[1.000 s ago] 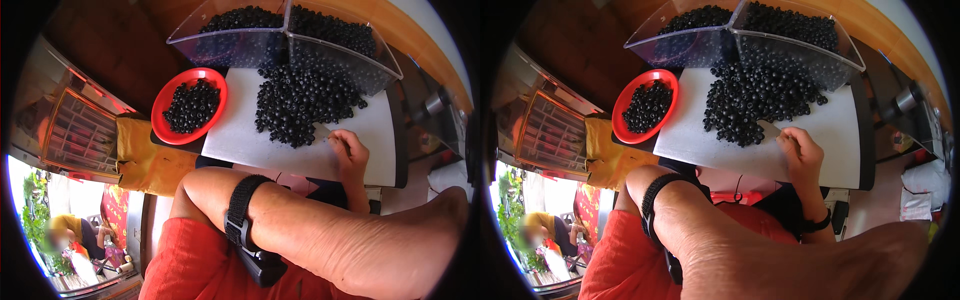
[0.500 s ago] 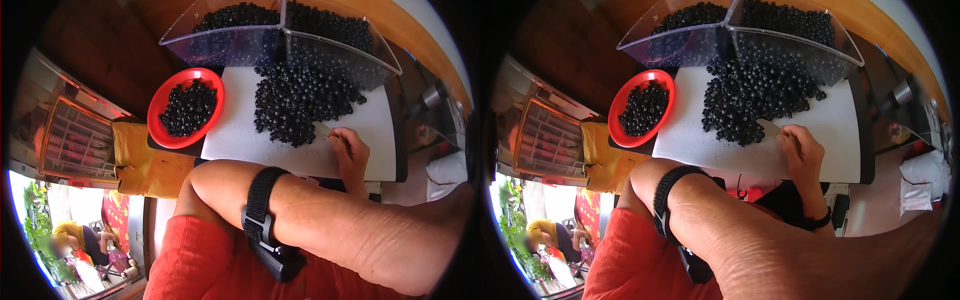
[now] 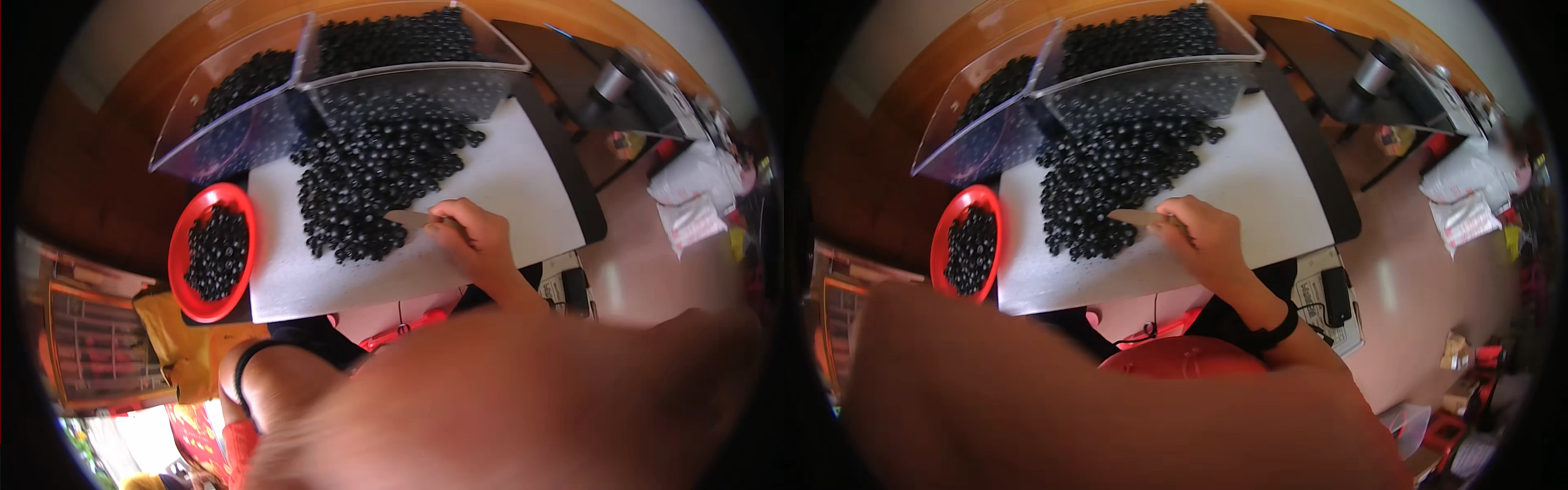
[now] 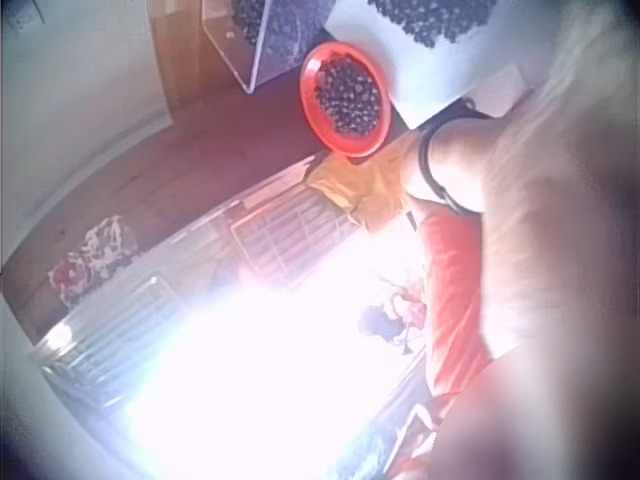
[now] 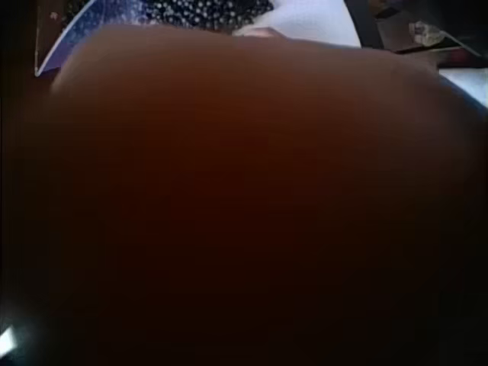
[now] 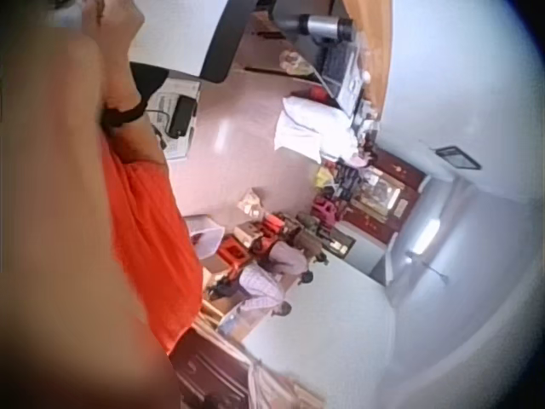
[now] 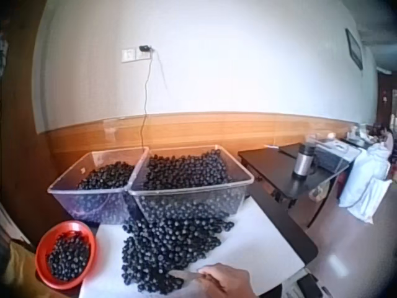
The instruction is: The person is using a small knife to process dark berries on a cutting board, likely removing seeds or pits.
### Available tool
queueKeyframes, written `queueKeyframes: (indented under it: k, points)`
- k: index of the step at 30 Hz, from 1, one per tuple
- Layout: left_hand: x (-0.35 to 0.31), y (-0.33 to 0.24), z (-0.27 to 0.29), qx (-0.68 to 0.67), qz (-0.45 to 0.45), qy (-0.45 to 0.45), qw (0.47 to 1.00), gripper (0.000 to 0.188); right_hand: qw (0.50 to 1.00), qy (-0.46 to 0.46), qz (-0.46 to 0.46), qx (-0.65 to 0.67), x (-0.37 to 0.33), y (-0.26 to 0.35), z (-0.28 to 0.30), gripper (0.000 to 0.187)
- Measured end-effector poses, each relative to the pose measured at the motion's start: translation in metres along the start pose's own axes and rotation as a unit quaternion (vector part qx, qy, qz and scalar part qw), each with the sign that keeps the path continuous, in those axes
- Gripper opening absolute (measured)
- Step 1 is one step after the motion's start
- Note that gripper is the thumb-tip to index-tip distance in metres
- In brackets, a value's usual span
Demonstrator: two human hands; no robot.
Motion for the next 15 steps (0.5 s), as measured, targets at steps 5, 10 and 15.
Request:
queueKeyframes:
  k: [5,10,15]
  points:
    - [0.017,0.024,-0.002,-0.046,0.012,0.023,0.999,0.047,0.999,-0.006,0.040,-0.027,0.001,0.001,-0.001,0.018]
    - [0.030,0.032,-0.006,-0.067,0.023,0.030,0.997,0.048,0.999,-0.016,0.040,-0.020,0.001,0.000,-0.002,0.018]
    - [0.037,0.031,0.000,-0.067,0.024,0.029,0.997,0.049,0.998,-0.032,0.049,-0.018,0.001,0.000,-0.005,0.017]
Point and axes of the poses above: each hand's wrist, its own x-axis towards the middle knuckle, its own z-axis out of the back of the hand, y = z × x, the point moved 2 cm from there along x, towards the middle knuckle, and after that the axes turned 3 degrees about -y, right-handed, at the moved point
